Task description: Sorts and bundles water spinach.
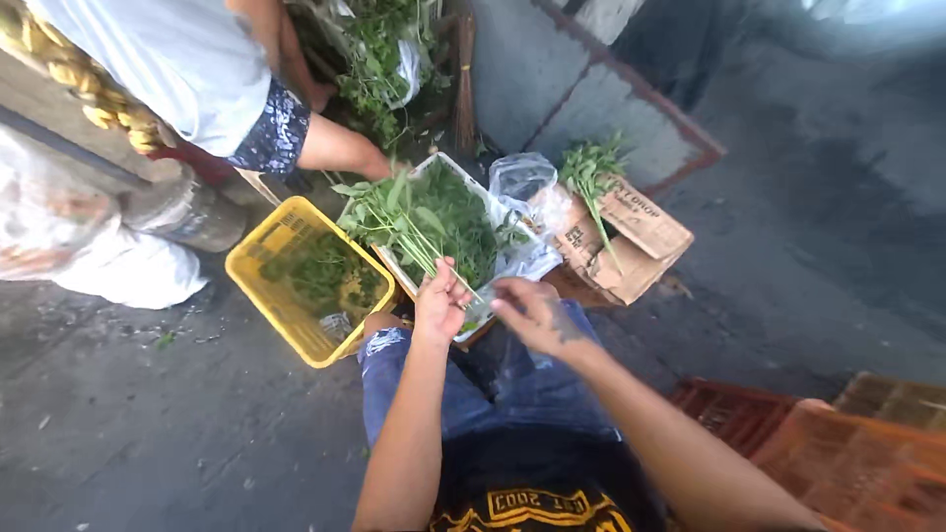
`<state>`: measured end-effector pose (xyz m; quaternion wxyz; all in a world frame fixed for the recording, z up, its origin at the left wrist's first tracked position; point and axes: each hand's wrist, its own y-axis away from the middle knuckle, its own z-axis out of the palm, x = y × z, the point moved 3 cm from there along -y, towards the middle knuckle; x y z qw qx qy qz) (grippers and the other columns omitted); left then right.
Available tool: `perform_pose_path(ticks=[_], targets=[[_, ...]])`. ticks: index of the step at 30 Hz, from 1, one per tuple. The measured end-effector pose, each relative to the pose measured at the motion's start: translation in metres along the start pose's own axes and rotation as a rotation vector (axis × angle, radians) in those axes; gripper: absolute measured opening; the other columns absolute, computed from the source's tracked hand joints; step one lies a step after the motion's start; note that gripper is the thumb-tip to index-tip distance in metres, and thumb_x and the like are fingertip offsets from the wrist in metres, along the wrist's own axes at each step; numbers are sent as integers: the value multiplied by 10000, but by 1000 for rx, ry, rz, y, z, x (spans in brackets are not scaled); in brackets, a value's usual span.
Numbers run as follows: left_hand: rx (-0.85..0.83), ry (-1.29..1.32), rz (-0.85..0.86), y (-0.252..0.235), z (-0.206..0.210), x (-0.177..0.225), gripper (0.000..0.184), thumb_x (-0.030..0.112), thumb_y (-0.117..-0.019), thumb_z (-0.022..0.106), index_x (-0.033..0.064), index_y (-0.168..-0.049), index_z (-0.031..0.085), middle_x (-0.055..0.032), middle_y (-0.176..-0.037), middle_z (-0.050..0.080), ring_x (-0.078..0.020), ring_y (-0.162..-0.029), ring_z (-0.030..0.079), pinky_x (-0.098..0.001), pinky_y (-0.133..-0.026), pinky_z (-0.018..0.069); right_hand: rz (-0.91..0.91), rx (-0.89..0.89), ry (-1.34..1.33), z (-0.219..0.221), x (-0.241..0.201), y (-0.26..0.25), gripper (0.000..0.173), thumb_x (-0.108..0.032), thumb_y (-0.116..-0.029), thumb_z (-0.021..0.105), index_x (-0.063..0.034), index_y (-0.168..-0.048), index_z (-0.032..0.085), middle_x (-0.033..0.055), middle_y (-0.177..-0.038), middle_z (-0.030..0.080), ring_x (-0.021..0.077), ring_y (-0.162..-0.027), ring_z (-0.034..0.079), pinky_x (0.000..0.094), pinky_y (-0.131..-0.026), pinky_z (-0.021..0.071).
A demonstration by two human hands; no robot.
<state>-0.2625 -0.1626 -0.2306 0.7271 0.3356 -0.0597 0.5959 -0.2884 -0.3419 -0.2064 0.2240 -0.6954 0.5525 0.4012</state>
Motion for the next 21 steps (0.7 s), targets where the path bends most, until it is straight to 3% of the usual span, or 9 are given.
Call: perform_pose_path(ticks=[3, 6, 11, 14, 16, 18, 21], targets=[[15, -12, 22, 9, -8, 5, 223, 242, -1113, 407, 122, -1054, 586, 43, -578, 431, -70, -445, 406, -219, -461, 417, 14, -37, -87, 34, -23, -5, 330, -302, -1073, 466, -73, -1185, 676, 50, -893, 709, 137, -755, 690, 351, -729, 603], [-3, -16, 82, 16, -24, 19, 236, 253, -1109, 423, 111, -1088, 611, 50, -560, 410, -72, -444, 404, -226, -465, 414, -45, 3, -101, 49, -23, 7, 330, -265, -1083, 434, -76, -1114, 702, 15, -793, 677, 100, -680, 645, 311, -668, 573], [18, -36, 150, 14, -37, 30, 192, 237, -1096, 468, 126, -1095, 624, 52, -562, 398, -68, -445, 393, -222, -457, 397, 61, -105, -130, 61, -8, 35, 298, -278, -1065, 482, -79, -1211, 649, 28, -883, 700, 114, -722, 669, 318, -678, 588], [48, -41, 163, 8, -36, 32, 213, 270, -1097, 467, 133, -1115, 629, 60, -559, 388, -65, -435, 382, -220, -450, 396, 123, -94, -126, 62, 2, 52, 292, -261, -1072, 456, -83, -1196, 652, 15, -881, 707, 108, -725, 677, 314, -687, 593], [89, -68, 155, 2, -36, 32, 283, 388, -1107, 411, 175, -1093, 595, 63, -571, 379, -75, -443, 384, -233, -456, 404, 130, 33, -180, 58, 8, 57, 290, -216, -1062, 455, -54, -1162, 674, 22, -832, 675, 116, -708, 647, 327, -681, 574], [131, -83, 141, -4, -39, 27, 461, 535, -1101, 276, 194, -1132, 584, 55, -605, 421, -84, -460, 418, -238, -462, 427, 97, 219, -245, 48, 8, 52, 285, -186, -1060, 453, -33, -1161, 671, 26, -808, 646, 114, -681, 614, 319, -643, 554], [204, -44, 93, -5, -44, 7, 494, 502, -1115, 193, 166, -1104, 555, 25, -653, 483, -115, -506, 465, -277, -507, 460, -6, 413, -274, 27, -5, 35, 310, -145, -1032, 459, -12, -1224, 663, 74, -963, 658, 126, -748, 616, 311, -663, 553]])
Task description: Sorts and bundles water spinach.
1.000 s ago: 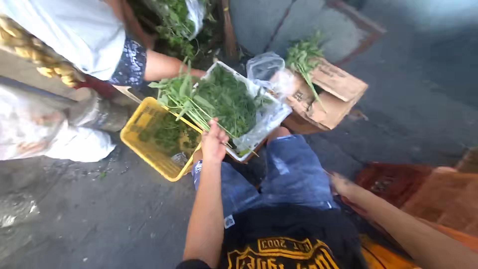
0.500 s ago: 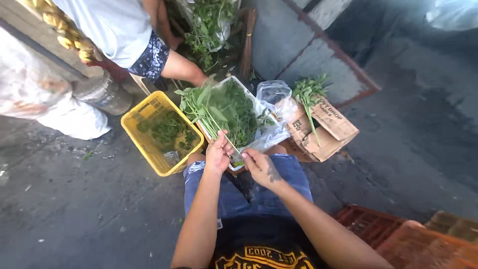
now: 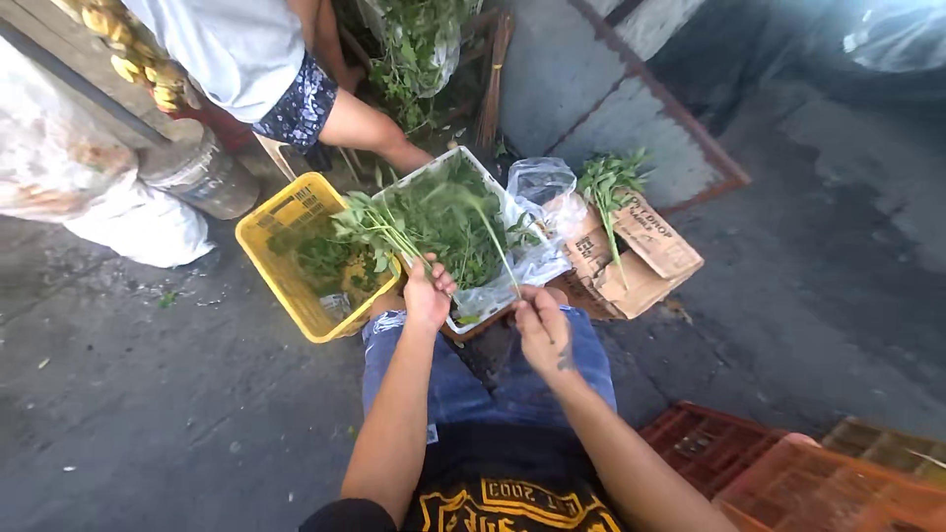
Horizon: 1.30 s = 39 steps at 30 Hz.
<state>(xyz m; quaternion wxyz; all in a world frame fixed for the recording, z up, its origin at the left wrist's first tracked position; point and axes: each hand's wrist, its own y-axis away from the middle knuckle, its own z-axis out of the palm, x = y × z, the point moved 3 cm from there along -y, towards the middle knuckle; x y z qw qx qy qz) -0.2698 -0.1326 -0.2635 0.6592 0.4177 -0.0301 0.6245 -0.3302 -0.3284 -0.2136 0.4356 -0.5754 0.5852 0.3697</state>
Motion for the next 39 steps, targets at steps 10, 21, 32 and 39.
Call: perform_pose_path(ticks=[10, 21, 32, 39], targets=[[-110, -83, -35, 25, 30, -50, 291, 241, -1135, 323, 81, -1263, 528, -111, -1044, 683, -225, -927, 688, -420, -826, 586, -174, -82, 504, 36, -27, -44, 168, -121, -937, 660, -98, -1062, 770, 89, -1008, 743, 230, -911, 722, 456, -822, 608], [-139, 245, -1, 18, 34, -27, 241, 279, -1131, 269, 215, -1064, 491, 40, -773, 506, -129, -669, 569, -368, -711, 571, 337, 258, -578, 9, 15, -32, 735, -582, -1063, 60, -112, -1322, 560, 66, -1059, 685, 216, -963, 674, 461, -847, 565], [-175, -64, -30, 38, 44, -64, 306, 332, -1134, 298, 158, -1257, 518, -68, -961, 691, -226, -929, 689, -435, -836, 580, 140, 333, -523, 42, 5, -57, 659, -575, -1074, 102, -137, -1282, 548, 0, -992, 649, 126, -804, 662, 330, -711, 595], [-95, -181, 10, 29, 38, -51, 250, 171, -1125, 367, 36, -1271, 519, -126, -1227, 698, -217, -1116, 675, -408, -980, 544, 134, -209, 336, 34, 8, -59, 423, -382, -1033, 542, -28, -1218, 681, 189, -1221, 651, 296, -1163, 626, 484, -1017, 522]])
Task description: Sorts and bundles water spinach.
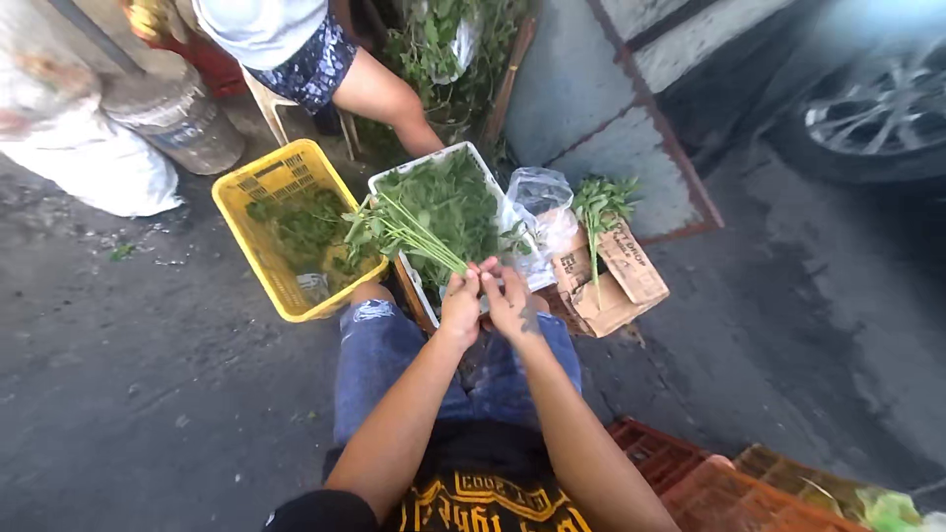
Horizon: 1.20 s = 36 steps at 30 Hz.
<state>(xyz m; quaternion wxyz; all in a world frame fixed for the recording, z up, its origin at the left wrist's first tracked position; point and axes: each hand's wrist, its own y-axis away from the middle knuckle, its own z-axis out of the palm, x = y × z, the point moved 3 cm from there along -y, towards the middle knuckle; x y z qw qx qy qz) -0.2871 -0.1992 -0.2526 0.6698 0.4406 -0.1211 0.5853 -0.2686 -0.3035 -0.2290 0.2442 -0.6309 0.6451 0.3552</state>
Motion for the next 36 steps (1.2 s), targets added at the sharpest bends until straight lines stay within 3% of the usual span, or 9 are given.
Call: perform_pose_path(ticks=[5, 8, 12, 15, 19, 24, 30, 33, 36], targets=[[-74, -120, -39, -1, 5, 13, 255, 221, -1110, 444, 56, -1262, 565, -114, -1105, 660, -207, -1006, 657, -405, -899, 561, -173, -245, 142, -20, -18, -9, 405, -273, -1110, 372, -17, -1212, 669, 149, -1062, 718, 230, -1019, 694, 458, -961, 546], [-223, -770, 26, 23, 17, 62, 427, 309, -1063, 553, 1, -1360, 556, -151, -1200, 684, -223, -1065, 688, -411, -940, 572, -209, -269, 284, -61, -47, -34, 361, -262, -1106, 415, -20, -1117, 682, 165, -963, 704, 294, -944, 692, 541, -892, 545], [-133, -1446, 849, 50, 47, 136, 444, 361, -962, 689, 103, -1320, 637, -83, -1257, 672, -264, -1217, 610, -490, -1021, 518, -328, -364, 490, -114, -106, -61, 370, -269, -1107, 429, -20, -1006, 683, 166, -891, 682, 322, -862, 684, 575, -798, 544], [-361, -1600, 1034, 23, 73, 173, 593, 321, -1001, 657, 97, -1516, 466, -129, -1509, 516, -304, -1433, 455, -537, -1207, 348, -384, -452, 622, -130, -169, -73, 375, -257, -1095, 427, -32, -987, 706, 159, -915, 688, 325, -892, 676, 586, -811, 520], [-588, -1333, 843, -14, 92, 191, 349, 198, -1093, 460, 9, -1376, 539, -159, -1158, 689, -254, -1008, 709, -483, -926, 590, -227, -445, 748, -149, -242, -75, 355, -300, -1060, 515, -12, -946, 688, 180, -933, 682, 342, -881, 667, 614, -789, 511], [-602, -647, 652, -23, 95, 211, 289, 203, -1104, 319, 51, -1164, 557, -6, -802, 562, -120, -671, 564, -336, -667, 543, -402, 87, 195, -183, -243, -82, 528, -542, -1057, 450, -70, -1139, 671, 151, -1032, 698, 305, -967, 689, 575, -876, 544], [-649, -30, 486, -3, 107, 214, 278, 237, -1128, 271, 180, -1068, 536, 49, -735, 510, -101, -643, 534, -285, -653, 517, -522, -172, -316, -104, -166, -40, 569, -394, -1013, 623, -44, -1444, 498, 149, -1248, 673, 229, -1126, 672, 467, -1006, 555], [-683, 23, 458, 9, 121, 217, 275, 237, -1131, 289, 178, -1054, 546, 43, -721, 506, -115, -630, 542, -302, -658, 531, -547, -128, -252, -81, -144, -26, 421, -398, -1062, 539, -67, -1320, 564, 102, -849, 690, 197, -694, 692, 411, -654, 614], [-722, -80, 510, 18, 123, 216, 273, 232, -1129, 276, 165, -1084, 536, 27, -765, 532, -141, -696, 584, -353, -742, 561, -599, -72, -192, -86, -139, -17, 416, -438, -1076, 481, -96, -1261, 631, 95, -900, 676, 198, -737, 664, 439, -692, 590]])
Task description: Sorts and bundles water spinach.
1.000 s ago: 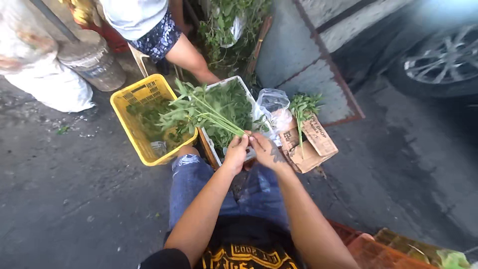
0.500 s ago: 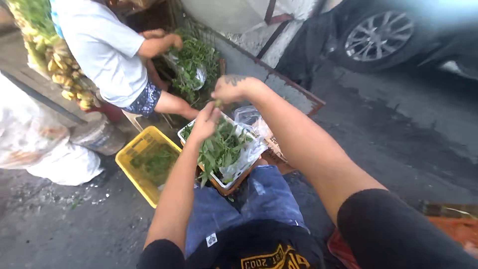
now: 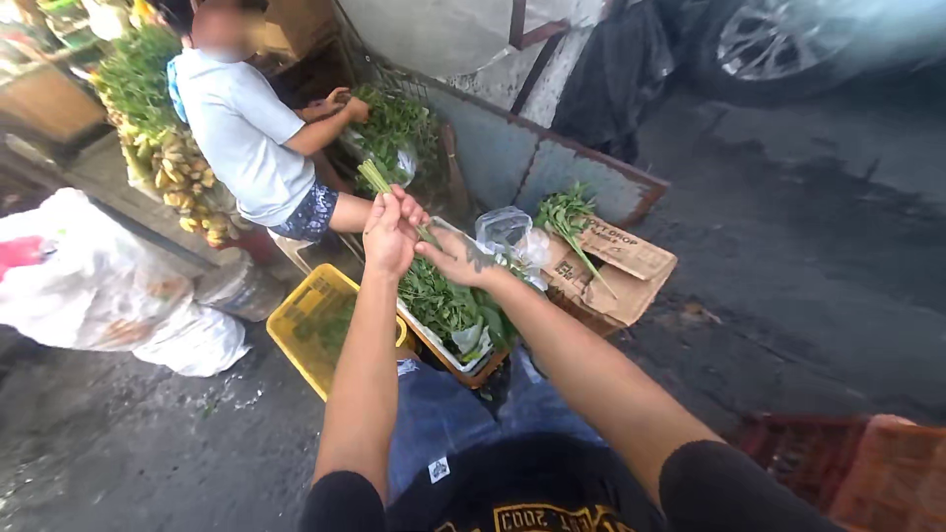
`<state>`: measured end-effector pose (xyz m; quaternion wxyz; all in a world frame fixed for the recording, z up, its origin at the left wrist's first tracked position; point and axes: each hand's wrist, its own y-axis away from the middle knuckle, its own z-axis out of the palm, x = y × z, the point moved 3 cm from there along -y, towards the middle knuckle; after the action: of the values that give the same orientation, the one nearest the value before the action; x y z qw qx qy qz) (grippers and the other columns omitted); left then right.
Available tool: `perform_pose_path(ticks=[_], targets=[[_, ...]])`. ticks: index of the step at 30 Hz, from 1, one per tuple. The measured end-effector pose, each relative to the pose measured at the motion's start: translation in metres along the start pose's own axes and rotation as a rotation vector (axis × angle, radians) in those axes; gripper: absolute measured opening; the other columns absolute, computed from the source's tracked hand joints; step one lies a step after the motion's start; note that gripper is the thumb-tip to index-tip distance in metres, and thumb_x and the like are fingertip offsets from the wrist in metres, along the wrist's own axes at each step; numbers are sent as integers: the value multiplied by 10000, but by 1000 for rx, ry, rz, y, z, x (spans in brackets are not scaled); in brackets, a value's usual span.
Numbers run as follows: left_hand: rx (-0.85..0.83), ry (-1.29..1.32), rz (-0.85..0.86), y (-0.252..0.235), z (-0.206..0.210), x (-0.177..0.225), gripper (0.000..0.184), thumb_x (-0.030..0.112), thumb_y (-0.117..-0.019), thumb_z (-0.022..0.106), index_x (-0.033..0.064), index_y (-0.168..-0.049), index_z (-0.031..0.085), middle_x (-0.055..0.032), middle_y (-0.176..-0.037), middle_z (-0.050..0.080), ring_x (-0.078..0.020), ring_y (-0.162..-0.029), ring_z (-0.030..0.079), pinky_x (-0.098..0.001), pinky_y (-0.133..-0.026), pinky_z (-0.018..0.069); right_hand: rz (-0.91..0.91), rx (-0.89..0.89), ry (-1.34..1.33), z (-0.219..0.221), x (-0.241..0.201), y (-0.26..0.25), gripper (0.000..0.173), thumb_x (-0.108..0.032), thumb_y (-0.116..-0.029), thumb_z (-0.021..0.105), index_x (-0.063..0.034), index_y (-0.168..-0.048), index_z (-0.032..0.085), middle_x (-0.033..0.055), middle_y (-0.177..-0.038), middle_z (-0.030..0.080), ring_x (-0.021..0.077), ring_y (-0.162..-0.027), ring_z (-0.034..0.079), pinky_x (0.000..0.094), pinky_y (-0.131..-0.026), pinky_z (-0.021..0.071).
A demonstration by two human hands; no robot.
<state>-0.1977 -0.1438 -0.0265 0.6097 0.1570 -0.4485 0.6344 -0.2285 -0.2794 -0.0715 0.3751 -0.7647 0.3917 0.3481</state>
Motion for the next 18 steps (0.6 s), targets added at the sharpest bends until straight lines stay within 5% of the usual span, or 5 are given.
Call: perform_pose_path(ticks=[2, 6, 12, 15, 18], targets=[[-54, -58, -11, 3, 1, 2, 312, 243, -1130, 271, 146, -1187, 562, -6, -851, 593, -180, -804, 635, -423, -856, 573, -2, -30, -89, -1, 4, -1, 383, -425, -1082, 472, -86, -1164, 628, 85, -751, 601, 194, -586, 591, 400, -551, 541], [-115, -178, -118, 19, -1, -3, 414, 359, -1121, 284, 167, -1323, 589, -18, -934, 652, -172, -884, 668, -405, -880, 577, 35, -149, -186, -3, 15, -4, 383, -389, -1096, 441, -47, -1125, 613, 66, -709, 550, 167, -575, 557, 357, -561, 524], [-74, -153, -144, 25, -16, -25, 322, 355, -1120, 291, 198, -1081, 569, 40, -739, 501, -119, -683, 564, -387, -796, 567, 30, -182, -285, 21, 42, -4, 360, -353, -1099, 437, -42, -1042, 609, 45, -690, 528, 138, -569, 537, 331, -570, 509], [-18, -140, -126, 21, -27, -31, 297, 346, -1116, 316, 194, -1033, 558, 47, -708, 480, -111, -639, 536, -373, -752, 566, 105, -192, -52, 18, 52, -5, 567, -569, -1025, 513, -101, -1326, 625, 118, -1106, 716, 215, -1024, 699, 466, -940, 569], [11, -303, -139, 16, -46, -29, 256, 319, -1103, 356, 171, -1058, 560, 39, -720, 495, -92, -612, 510, -291, -629, 516, 154, -83, 26, 4, 57, -8, 761, -647, -915, 625, -111, -1449, 541, 157, -1414, 578, 288, -1289, 576, 534, -1091, 477]])
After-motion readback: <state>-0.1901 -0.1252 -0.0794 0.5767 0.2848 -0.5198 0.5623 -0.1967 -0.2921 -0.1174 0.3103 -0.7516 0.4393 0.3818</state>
